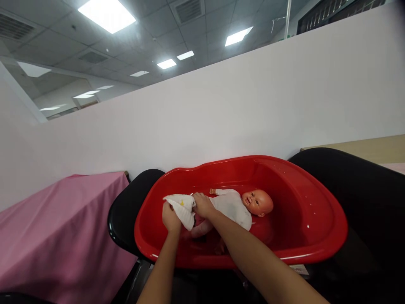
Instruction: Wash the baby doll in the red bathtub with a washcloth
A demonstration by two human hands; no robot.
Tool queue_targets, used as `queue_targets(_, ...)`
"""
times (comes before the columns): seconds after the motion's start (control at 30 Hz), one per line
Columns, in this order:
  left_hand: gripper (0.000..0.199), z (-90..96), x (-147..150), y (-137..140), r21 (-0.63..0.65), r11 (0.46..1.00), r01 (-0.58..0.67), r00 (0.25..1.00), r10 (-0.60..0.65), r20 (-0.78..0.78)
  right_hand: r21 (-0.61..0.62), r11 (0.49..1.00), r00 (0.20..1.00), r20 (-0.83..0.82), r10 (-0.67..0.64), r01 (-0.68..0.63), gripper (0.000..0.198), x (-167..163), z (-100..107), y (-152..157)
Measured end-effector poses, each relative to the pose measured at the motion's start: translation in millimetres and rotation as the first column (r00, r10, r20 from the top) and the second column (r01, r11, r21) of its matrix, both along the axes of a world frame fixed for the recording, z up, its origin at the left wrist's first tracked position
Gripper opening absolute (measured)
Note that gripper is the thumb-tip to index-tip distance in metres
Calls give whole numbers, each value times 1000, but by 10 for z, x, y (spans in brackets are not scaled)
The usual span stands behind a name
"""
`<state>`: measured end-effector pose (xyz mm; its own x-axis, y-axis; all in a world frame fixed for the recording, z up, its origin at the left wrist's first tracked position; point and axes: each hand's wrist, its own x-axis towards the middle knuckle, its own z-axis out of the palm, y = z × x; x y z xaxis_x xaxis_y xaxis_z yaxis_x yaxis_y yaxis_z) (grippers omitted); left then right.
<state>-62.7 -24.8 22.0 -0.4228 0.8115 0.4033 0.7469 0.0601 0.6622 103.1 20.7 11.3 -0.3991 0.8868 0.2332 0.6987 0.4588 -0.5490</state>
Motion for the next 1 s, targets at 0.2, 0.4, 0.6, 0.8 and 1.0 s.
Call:
queue_targets(0.2,48,76,62,-189,318,945,77,990,-35,-136,-27,1000,999,34,-6,7,43,-51,5,-33)
queue_targets(0.4,57,-179,309,13,9,933,360,928,-359,98,-18,1000,999,33,-1,1,38,-59,73,-95)
queue_targets(0.6,44,-316,380,262,-12,961,275,923,-261,281,-38,999,1000,19,-22,23,32,-32,82,-43)
queue_targets(0.8,26,-338,452,501,-114,988,106,965,-75,250,0,992,989,82,-123,123,34,-31,122,-48)
queue_targets(1.0,35,-378,238,674,-242,967,-74,986,107,125,-240,966,995,7,-95,94,41,-75,80,4)
